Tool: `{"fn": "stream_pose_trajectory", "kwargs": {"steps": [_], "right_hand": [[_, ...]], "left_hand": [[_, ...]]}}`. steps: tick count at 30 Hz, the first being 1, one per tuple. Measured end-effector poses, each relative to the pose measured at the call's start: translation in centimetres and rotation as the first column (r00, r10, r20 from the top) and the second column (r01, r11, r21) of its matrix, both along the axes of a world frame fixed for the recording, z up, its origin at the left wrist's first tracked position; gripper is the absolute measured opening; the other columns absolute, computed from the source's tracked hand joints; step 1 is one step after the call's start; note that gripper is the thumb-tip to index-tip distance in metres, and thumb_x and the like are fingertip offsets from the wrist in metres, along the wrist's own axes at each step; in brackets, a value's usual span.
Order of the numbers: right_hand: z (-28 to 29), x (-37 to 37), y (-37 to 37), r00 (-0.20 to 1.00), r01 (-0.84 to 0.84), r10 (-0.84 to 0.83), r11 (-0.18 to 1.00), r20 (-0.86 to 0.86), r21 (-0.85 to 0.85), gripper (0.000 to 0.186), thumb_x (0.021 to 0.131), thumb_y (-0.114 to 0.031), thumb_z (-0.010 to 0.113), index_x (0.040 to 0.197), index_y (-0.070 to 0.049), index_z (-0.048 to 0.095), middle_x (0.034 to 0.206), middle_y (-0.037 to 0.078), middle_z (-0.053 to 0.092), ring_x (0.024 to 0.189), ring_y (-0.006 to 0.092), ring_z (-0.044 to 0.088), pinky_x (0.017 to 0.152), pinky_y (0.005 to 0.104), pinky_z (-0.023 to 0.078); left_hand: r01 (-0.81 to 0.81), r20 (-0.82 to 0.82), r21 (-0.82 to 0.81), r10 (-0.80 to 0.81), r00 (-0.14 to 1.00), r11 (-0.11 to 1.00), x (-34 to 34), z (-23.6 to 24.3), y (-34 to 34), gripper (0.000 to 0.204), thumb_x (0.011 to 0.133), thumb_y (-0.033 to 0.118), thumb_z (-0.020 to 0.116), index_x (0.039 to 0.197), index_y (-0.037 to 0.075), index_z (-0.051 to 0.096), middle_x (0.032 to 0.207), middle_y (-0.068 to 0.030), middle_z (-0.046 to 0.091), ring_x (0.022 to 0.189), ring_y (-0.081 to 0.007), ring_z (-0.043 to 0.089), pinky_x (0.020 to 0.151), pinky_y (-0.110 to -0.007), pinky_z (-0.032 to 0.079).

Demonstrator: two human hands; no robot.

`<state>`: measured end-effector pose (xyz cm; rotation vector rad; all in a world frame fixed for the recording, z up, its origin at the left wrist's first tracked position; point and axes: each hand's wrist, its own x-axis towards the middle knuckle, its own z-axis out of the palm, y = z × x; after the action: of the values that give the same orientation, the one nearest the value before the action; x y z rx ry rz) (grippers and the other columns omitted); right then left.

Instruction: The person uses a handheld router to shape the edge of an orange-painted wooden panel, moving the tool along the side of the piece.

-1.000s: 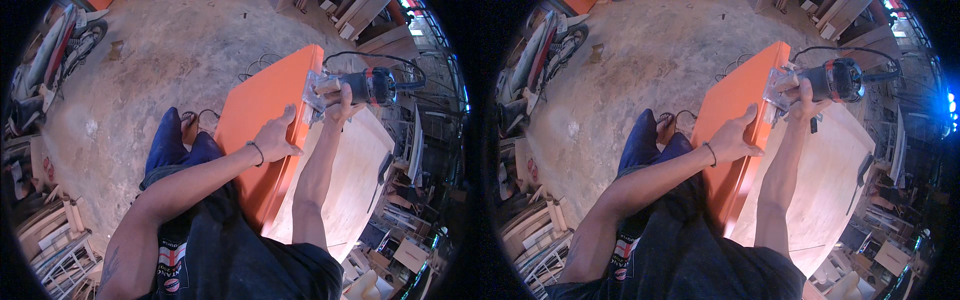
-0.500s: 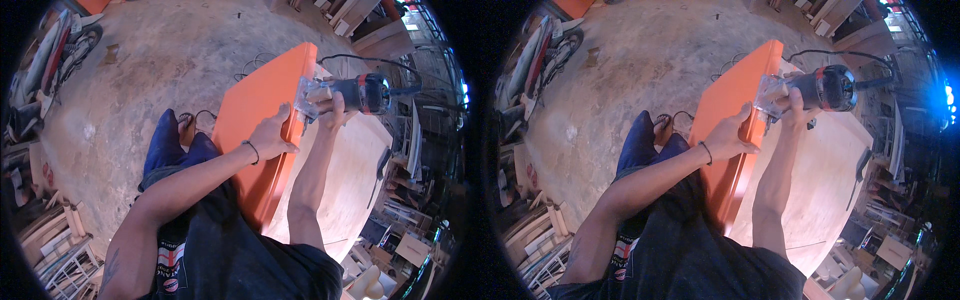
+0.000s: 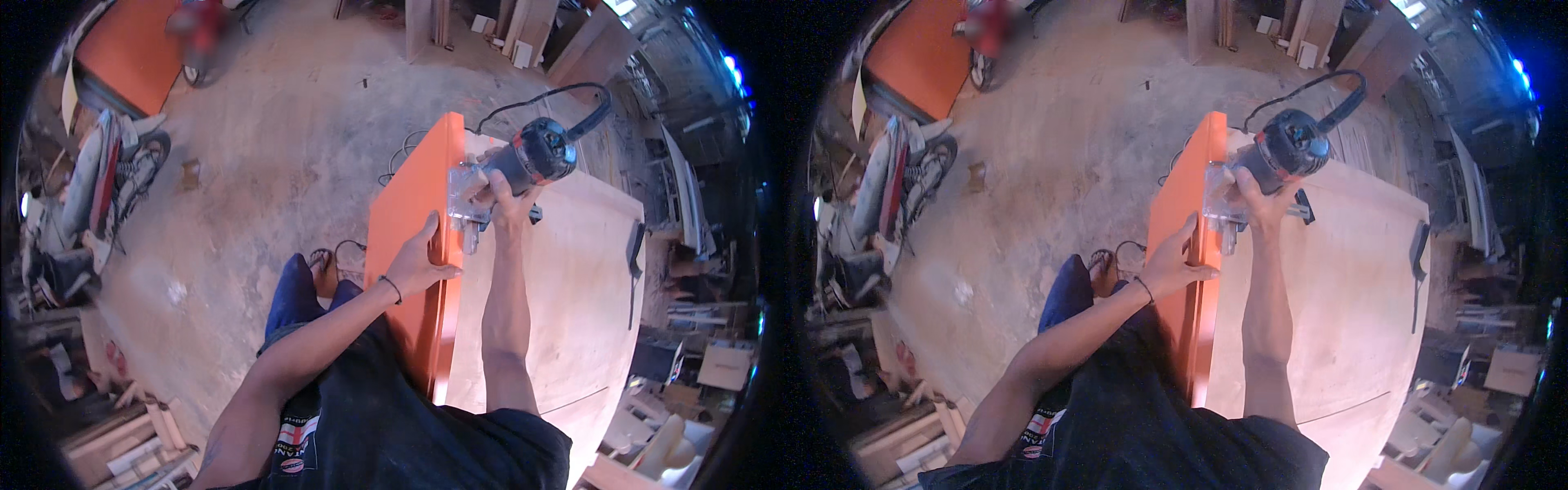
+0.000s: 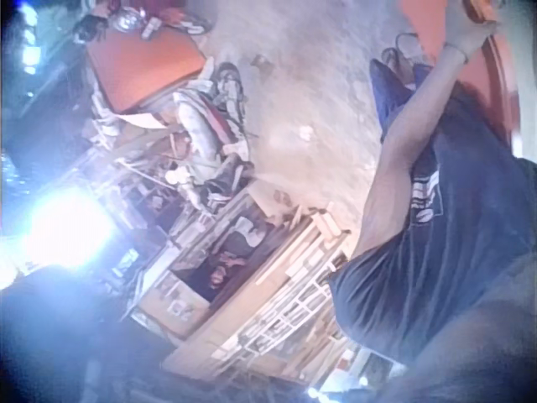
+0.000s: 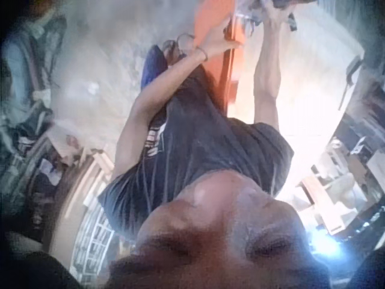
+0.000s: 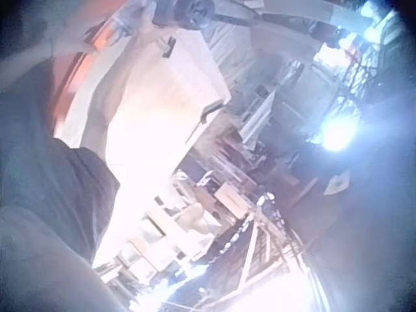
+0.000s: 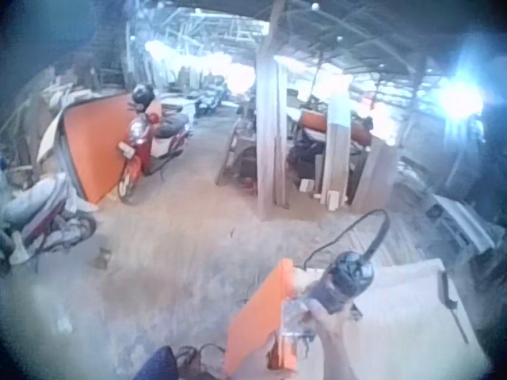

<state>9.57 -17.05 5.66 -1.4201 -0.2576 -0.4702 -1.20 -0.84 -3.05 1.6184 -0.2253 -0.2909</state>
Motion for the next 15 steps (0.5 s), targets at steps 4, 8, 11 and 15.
{"fn": "stream_pose_trajectory", "kwargs": {"steps": [4, 8, 11, 15], "right_hand": [[3.4, -0.8, -2.5, 0.993, 0.106, -0.106, 0.994, 0.043, -0.008, 0.061, 0.077, -0.014, 0.082, 0.128, 0.0, 0.053, 0.109, 0.013, 0.069, 0.096, 0.0233, 0.069, 0.09, 0.0383, 0.056], [5.0, -4.4, -6.5, 0.959, 0.249, -0.254, 0.967, 0.124, 0.056, 0.061, 0.076, -0.023, 0.082, 0.125, 0.002, 0.056, 0.112, 0.015, 0.068, 0.1, 0.0238, 0.068, 0.091, 0.0393, 0.055], [4.4, -9.6, -10.5, 0.93, 0.333, -0.356, 0.922, 0.092, 0.199, 0.064, 0.077, -0.029, 0.082, 0.126, 0.002, 0.055, 0.11, 0.016, 0.068, 0.098, 0.0271, 0.068, 0.091, 0.0407, 0.055], [4.3, -17.2, -12.2, 0.954, 0.279, -0.3, 0.902, 0.015, 0.33, 0.068, 0.082, -0.036, 0.076, 0.135, -0.006, 0.047, 0.121, 0.019, 0.06, 0.11, 0.0325, 0.061, 0.09, 0.0455, 0.055]], "left_hand": [[-0.055, 0.186, 0.185, 0.02, 0.982, 0.981, 0.6, 1.4, 0.6, 0.12, 0.07, 0.037, 0.092, 0.159, -0.002, 0.021, 0.163, -0.0241, 0.028, 0.153, -0.0382, 0.023, 0.124, -0.043, 0.024], [-0.017, 0.296, 0.381, -0.105, 0.949, 0.925, 4.2, 3.8, 2.0, 0.111, 0.073, 0.048, 0.087, 0.159, 0.007, 0.03, 0.165, -0.0151, 0.029, 0.155, -0.0375, 0.019, 0.123, -0.058, 0.02], [-0.054, 0.439, 0.577, -0.254, 0.862, 0.815, 7.1, 4.3, 2.5, 0.103, 0.075, 0.061, 0.079, 0.156, 0.013, 0.039, 0.166, -0.0047, 0.03, 0.156, -0.0344, 0.018, 0.117, -0.074, 0.012], [-0.008, 0.484, 0.756, -0.55, 0.68, 0.655, 9.7, 6.1, 3.2, 0.09, 0.077, 0.063, 0.075, 0.148, 0.013, 0.049, 0.16, -0.0018, 0.039, 0.154, -0.0297, 0.024, 0.117, -0.073, 0.013]]}}
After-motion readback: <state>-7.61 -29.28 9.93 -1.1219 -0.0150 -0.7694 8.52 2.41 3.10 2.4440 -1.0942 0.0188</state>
